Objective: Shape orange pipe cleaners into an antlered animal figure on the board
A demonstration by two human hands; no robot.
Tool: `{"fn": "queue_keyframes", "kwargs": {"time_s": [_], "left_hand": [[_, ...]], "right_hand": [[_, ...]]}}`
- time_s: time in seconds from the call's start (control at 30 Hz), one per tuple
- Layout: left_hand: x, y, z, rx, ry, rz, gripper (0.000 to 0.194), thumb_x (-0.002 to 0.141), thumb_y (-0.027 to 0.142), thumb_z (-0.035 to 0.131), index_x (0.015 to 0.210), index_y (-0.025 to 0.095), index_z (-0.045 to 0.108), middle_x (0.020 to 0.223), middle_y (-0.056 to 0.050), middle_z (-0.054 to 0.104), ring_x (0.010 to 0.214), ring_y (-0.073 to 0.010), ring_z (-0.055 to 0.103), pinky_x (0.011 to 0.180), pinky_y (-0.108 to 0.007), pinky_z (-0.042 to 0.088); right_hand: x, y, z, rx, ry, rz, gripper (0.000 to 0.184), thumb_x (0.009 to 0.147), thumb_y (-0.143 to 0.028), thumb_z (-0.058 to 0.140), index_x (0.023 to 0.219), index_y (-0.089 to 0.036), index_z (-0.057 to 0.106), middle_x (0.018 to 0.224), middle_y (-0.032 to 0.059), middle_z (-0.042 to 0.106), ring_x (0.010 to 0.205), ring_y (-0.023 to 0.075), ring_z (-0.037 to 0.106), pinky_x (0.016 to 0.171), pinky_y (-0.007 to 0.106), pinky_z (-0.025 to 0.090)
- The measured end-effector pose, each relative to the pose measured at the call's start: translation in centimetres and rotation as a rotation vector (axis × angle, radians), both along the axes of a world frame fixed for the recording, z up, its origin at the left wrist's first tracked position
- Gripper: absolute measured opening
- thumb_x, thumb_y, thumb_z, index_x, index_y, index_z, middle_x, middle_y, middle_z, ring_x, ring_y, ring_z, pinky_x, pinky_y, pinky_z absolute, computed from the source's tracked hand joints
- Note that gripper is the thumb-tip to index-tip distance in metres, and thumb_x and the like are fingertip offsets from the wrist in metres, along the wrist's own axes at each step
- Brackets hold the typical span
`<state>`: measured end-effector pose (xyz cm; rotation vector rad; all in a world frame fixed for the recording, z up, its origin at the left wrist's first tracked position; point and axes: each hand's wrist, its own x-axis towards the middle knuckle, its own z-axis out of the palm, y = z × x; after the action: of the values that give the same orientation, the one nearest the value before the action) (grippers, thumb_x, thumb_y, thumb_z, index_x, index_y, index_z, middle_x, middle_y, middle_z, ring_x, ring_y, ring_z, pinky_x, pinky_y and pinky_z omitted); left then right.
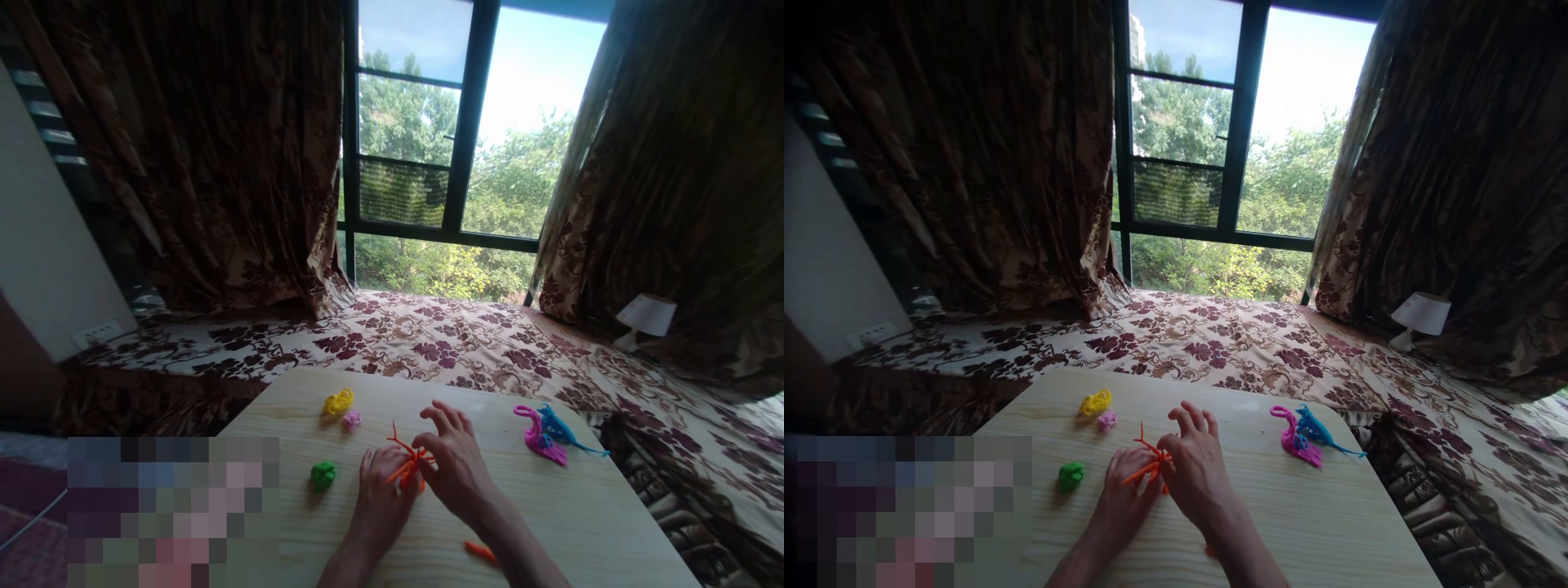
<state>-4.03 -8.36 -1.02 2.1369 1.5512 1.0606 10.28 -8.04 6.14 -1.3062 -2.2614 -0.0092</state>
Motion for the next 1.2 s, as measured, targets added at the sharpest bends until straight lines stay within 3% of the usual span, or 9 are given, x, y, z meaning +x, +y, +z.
{"fn": "queue_keyframes", "kwargs": {"time_s": [0.33, 0.5, 0.63, 0.7, 0.8, 0.87, 0.97, 1.07, 1.2], "left_hand": [[-0.1, -0.1, 0.1, 0.004, 0.001, -0.012, 0.02, 0.082, 0.034, 0.043, 0.085, 0.027, 0.061, 0.093, -0.002, 0.065, 0.099, -0.0215, 0.053, 0.1, -0.055, 0.021], [-0.1, 0.1, -0.2, 0.016, 0.005, 0.007, 0.018, 0.081, 0.033, 0.046, 0.086, 0.027, 0.062, 0.093, -0.002, 0.065, 0.099, -0.0223, 0.053, 0.099, -0.054, 0.022], [-0.1, -0.1, -0.1, 0.029, 0.013, 0.007, 0.016, 0.08, 0.032, 0.047, 0.084, 0.027, 0.062, 0.091, -0.001, 0.066, 0.097, -0.0214, 0.054, 0.099, -0.053, 0.024], [-0.1, -0.1, 0.1, 0.039, 0.017, 0.016, 0.016, 0.08, 0.032, 0.049, 0.081, 0.026, 0.063, 0.09, -0.001, 0.066, 0.096, -0.0211, 0.055, 0.098, -0.051, 0.025], [0.2, 0.7, 0.5, 0.072, 0.023, 0.059, 0.017, 0.079, 0.033, 0.049, 0.083, 0.026, 0.064, 0.093, -0.002, 0.066, 0.097, -0.0205, 0.055, 0.099, -0.049, 0.025], [0.6, 1.9, 0.8, 0.099, 0.029, 0.103, 0.019, 0.079, 0.035, 0.049, 0.086, 0.026, 0.064, 0.097, -0.002, 0.066, 0.1, -0.0204, 0.054, 0.1, -0.048, 0.024], [1.4, 4.1, 0.8, 0.127, 0.039, 0.179, 0.021, 0.079, 0.035, 0.05, 0.085, 0.024, 0.065, 0.096, -0.004, 0.067, 0.099, -0.0218, 0.055, 0.097, -0.048, 0.028], [2.1, 5.6, 0.3, 0.145, 0.055, 0.236, 0.021, 0.078, 0.033, 0.049, 0.085, 0.022, 0.066, 0.095, -0.006, 0.067, 0.097, -0.0231, 0.056, 0.094, -0.049, 0.03], [2.0, 5.9, -0.6, 0.154, 0.107, 0.221, 0.02, 0.078, 0.034, 0.051, 0.082, 0.021, 0.066, 0.093, -0.005, 0.068, 0.095, -0.022, 0.056, 0.094, -0.045, 0.032]], "right_hand": [[0.0, 0.6, -0.6, -0.013, 0.019, 0.039, 0.013, 0.078, -0.02, 0.057, 0.071, -0.023, 0.067, 0.107, 0.0022, 0.055, 0.124, 0.0211, 0.028, 0.095, 0.037, 0.026], [0.3, 0.4, -0.7, -0.015, 0.037, 0.014, 0.011, 0.074, -0.02, 0.062, 0.082, -0.026, 0.067, 0.108, 0.0023, 0.055, 0.124, 0.0229, 0.028, 0.098, 0.041, 0.023], [0.3, 0.4, -0.2, -0.004, 0.029, 0.03, 0.012, 0.079, -0.024, 0.056, 0.074, -0.027, 0.067, 0.105, 0.0014, 0.056, 0.124, 0.0227, 0.029, 0.097, 0.042, 0.024], [0.7, 0.4, 0.4, 0.007, 0.037, 0.027, 0.011, 0.079, -0.028, 0.058, 0.084, -0.028, 0.067, 0.106, 0.0025, 0.057, 0.123, 0.0237, 0.031, 0.097, 0.042, 0.026], [2.7, 0.0, 1.5, 0.06, 0.086, -0.051, 0.036, 0.077, -0.034, 0.059, 0.112, -0.027, 0.056, 0.113, 0.0055, 0.055, 0.121, 0.0251, 0.034, 0.096, 0.042, 0.029], [5.0, -0.6, 1.7, 0.092, 0.111, -0.129, 0.034, 0.081, -0.033, 0.053, 0.114, -0.026, 0.054, 0.114, 0.0064, 0.055, 0.115, 0.0244, 0.041, 0.093, 0.041, 0.034], [8.8, -2.2, 0.1, 0.058, 0.112, -0.174, 0.023, 0.083, -0.03, 0.047, 0.101, -0.026, 0.06, 0.107, 0.0061, 0.058, 0.1, 0.0226, 0.053, 0.084, 0.038, 0.042], [11.7, -4.5, -3.4, -0.032, 0.084, -0.145, 0.019, 0.083, -0.03, 0.048, 0.094, -0.027, 0.062, 0.1, 0.0055, 0.061, 0.091, 0.0202, 0.059, 0.079, 0.033, 0.045], [12.7, -7.6, -7.4, -0.161, 0.083, -0.18, 0.016, 0.08, -0.03, 0.053, 0.092, -0.027, 0.062, 0.096, 0.0045, 0.062, 0.087, 0.0183, 0.06, 0.076, 0.029, 0.047]]}}
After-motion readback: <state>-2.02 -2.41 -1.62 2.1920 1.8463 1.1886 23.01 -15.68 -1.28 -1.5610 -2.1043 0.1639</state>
